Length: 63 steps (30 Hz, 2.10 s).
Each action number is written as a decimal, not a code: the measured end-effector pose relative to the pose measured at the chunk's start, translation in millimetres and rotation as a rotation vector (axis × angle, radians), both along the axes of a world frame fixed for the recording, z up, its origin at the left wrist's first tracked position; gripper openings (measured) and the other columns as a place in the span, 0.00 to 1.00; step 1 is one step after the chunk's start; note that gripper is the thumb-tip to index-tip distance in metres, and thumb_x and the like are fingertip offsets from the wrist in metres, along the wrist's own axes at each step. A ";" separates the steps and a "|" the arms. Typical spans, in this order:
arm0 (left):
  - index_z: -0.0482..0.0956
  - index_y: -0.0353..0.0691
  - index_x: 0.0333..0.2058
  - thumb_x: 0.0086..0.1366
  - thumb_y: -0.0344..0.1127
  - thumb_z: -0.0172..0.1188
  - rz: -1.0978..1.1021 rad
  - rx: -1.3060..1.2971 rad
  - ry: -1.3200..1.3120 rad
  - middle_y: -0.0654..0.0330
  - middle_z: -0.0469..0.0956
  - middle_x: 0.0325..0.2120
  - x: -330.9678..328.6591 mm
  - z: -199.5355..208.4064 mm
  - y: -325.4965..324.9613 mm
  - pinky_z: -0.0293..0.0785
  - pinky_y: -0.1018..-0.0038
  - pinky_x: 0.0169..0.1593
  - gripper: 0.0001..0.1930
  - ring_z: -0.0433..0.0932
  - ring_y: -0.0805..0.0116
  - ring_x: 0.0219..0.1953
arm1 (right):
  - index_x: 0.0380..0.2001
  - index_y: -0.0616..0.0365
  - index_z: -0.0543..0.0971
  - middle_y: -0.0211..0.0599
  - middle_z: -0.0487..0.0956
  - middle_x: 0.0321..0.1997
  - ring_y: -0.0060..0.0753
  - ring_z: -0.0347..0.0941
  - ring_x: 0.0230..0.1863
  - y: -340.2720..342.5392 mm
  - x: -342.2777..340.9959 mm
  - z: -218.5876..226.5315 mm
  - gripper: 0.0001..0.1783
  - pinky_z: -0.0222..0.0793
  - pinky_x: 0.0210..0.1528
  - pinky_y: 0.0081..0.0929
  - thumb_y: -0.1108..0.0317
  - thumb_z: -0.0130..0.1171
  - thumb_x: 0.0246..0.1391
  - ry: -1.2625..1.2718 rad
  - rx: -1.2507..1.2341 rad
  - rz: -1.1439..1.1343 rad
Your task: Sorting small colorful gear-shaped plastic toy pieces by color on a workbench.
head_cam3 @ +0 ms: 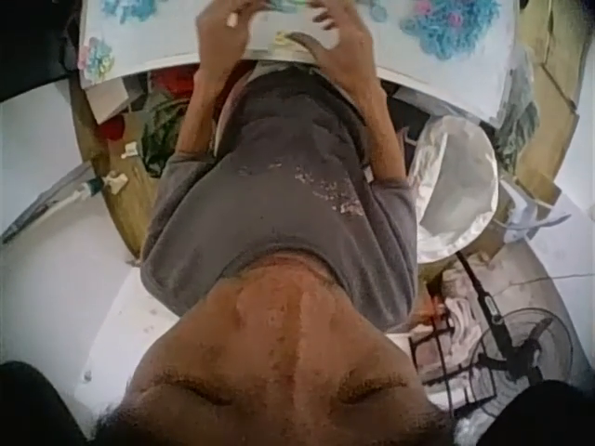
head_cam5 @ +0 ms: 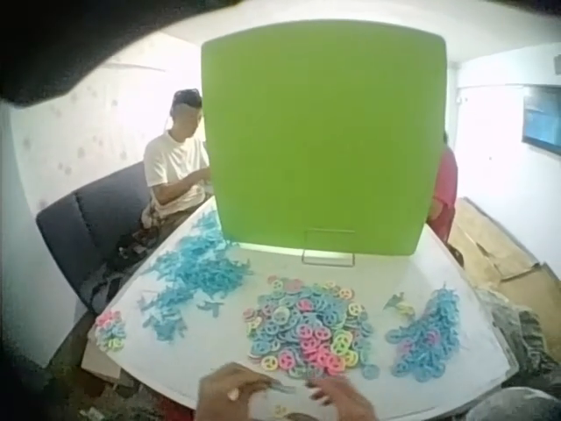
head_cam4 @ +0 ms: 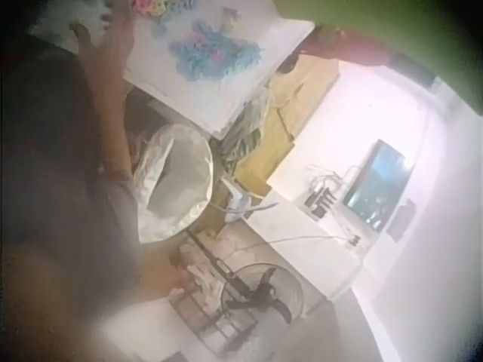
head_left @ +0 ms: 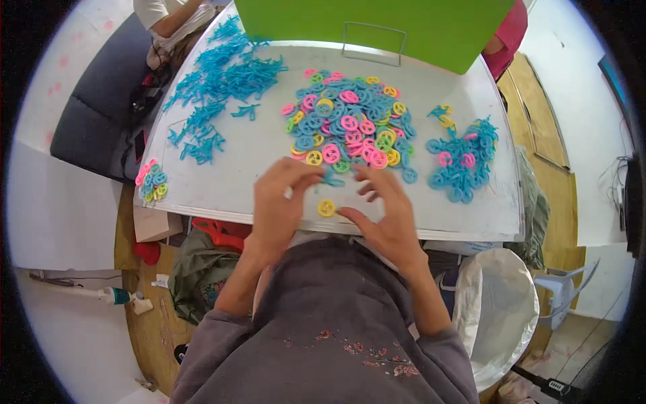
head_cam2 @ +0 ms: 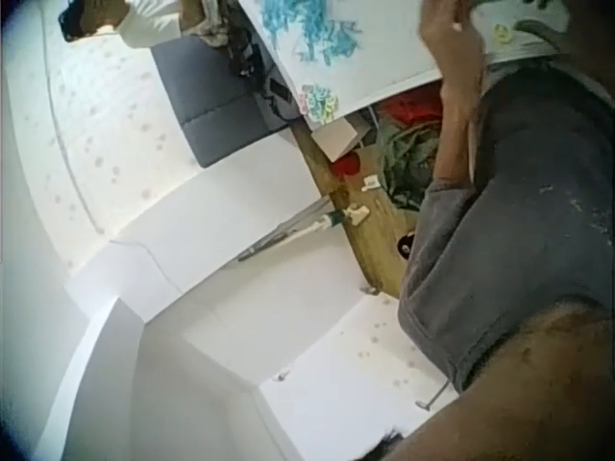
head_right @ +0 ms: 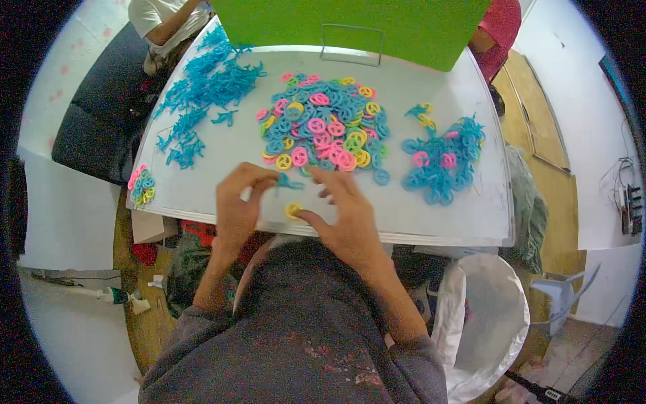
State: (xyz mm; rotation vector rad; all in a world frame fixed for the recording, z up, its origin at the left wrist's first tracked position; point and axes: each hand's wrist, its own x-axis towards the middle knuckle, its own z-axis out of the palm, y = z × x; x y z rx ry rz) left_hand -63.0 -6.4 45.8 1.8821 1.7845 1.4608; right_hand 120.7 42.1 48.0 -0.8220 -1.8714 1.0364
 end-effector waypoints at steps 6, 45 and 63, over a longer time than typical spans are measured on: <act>0.76 0.39 0.44 0.53 0.22 0.61 -0.025 -0.191 -0.272 0.57 0.76 0.28 24.1 -5.2 -3.3 0.72 0.68 0.35 0.18 0.76 0.59 0.32 | 0.30 0.63 0.78 0.34 0.78 0.29 0.22 0.71 0.26 8.1 6.4 -27.3 0.08 0.66 0.29 0.20 0.75 0.67 0.45 -0.059 -0.111 -0.091; 0.71 0.32 0.38 0.64 0.24 0.55 -0.072 -0.251 -0.802 0.57 0.78 0.31 59.9 -42.8 2.9 0.75 0.77 0.41 0.05 0.78 0.72 0.36 | 0.32 0.58 0.82 0.35 0.75 0.25 0.41 0.69 0.29 6.0 28.5 -35.4 0.10 0.65 0.30 0.35 0.74 0.65 0.42 -0.283 0.320 -0.053; 0.77 0.31 0.38 0.63 0.25 0.57 -0.078 -0.304 -0.666 0.60 0.79 0.31 58.5 -48.2 6.8 0.73 0.77 0.40 0.06 0.76 0.75 0.35 | 0.31 0.58 0.81 0.37 0.74 0.24 0.41 0.69 0.27 2.5 26.0 -38.1 0.07 0.64 0.29 0.35 0.72 0.64 0.45 -0.324 0.254 -0.058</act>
